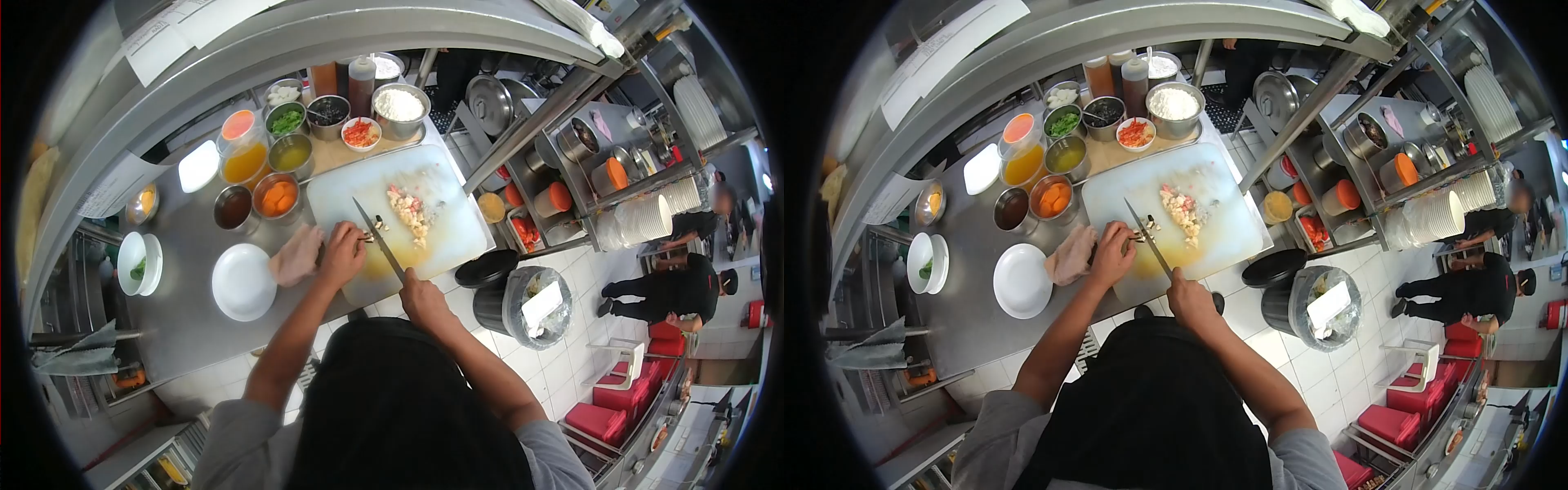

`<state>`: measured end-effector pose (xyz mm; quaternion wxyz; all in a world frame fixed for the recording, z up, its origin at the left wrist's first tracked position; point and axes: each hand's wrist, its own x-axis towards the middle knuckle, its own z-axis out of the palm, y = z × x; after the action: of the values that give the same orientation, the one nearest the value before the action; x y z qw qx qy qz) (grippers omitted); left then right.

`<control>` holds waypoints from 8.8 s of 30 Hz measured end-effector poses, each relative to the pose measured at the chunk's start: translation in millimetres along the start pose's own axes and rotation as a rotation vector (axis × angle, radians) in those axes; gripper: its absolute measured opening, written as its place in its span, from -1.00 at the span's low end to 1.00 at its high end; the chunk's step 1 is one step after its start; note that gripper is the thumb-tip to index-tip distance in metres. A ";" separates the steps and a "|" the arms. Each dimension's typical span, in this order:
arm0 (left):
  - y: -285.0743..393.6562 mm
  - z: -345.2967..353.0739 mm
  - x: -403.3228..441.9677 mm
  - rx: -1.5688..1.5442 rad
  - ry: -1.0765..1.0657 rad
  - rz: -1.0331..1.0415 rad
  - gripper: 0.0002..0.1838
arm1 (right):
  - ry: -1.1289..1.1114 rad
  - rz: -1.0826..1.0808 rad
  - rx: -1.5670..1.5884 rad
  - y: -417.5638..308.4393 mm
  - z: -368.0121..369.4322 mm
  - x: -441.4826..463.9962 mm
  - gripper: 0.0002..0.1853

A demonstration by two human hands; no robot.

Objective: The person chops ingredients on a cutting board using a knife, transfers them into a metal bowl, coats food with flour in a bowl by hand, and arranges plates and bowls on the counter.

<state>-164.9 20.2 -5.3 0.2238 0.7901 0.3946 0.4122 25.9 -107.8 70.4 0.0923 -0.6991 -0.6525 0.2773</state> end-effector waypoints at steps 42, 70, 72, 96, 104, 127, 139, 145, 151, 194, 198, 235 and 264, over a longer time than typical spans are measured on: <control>12.0 33.2 10.3 0.151 -0.075 -0.150 -0.72 | 0.045 -0.069 -0.029 46.5 -9.5 -9.3 -0.74; 69.7 -1.7 -1.9 0.153 -0.347 0.071 -0.33 | -0.479 0.347 1.017 27.9 -77.0 -25.8 -0.77; 52.8 6.1 -6.5 0.177 -0.260 -0.006 -0.33 | -0.476 0.344 0.927 33.4 -81.6 -28.9 -0.77; 43.1 -1.3 19.6 0.169 -0.365 0.094 -0.43 | 0.166 0.217 -0.140 52.5 -110.5 -108.1 -0.49; 69.4 8.0 22.9 0.306 -0.515 0.205 -0.43 | 0.177 0.104 -0.196 54.4 -92.8 -93.7 -0.54; 170.8 263.8 -128.8 -0.037 -0.793 -0.195 -0.63 | 0.299 0.477 1.230 391.0 -59.7 -360.9 -0.75; 250.2 495.2 -190.3 -0.198 -1.421 -0.564 -0.74 | 0.873 0.807 1.943 621.3 -94.2 -460.5 -0.85; 349.3 696.0 -134.2 -0.394 -1.221 -0.682 -0.78 | 0.763 0.895 1.892 724.3 -164.0 -502.1 -0.82; 423.4 917.4 -75.7 -0.411 -0.916 -0.507 -0.73 | 0.622 1.017 1.916 855.8 -220.6 -532.3 -0.86; 395.0 1496.9 234.0 0.077 -0.406 -0.230 -0.57 | 0.048 1.357 1.845 1246.2 -318.9 -369.4 -0.80; 553.4 1358.2 170.3 -1.247 -0.276 -1.197 -0.65 | 0.073 1.163 1.706 1253.3 -340.6 -424.7 -0.81; 388.6 252.6 -188.7 -0.444 0.883 -0.876 -0.61 | -0.713 -0.025 0.571 505.8 -211.9 -289.0 -0.60; 66.1 37.4 -51.5 -0.116 0.370 -0.429 -0.78 | -0.094 -0.402 -0.175 79.3 -34.3 -56.4 -0.71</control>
<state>-122.8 -61.4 -5.8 0.2750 0.5859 0.5627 0.5143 111.9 -164.6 75.1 0.0541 -0.5468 -0.8039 0.2277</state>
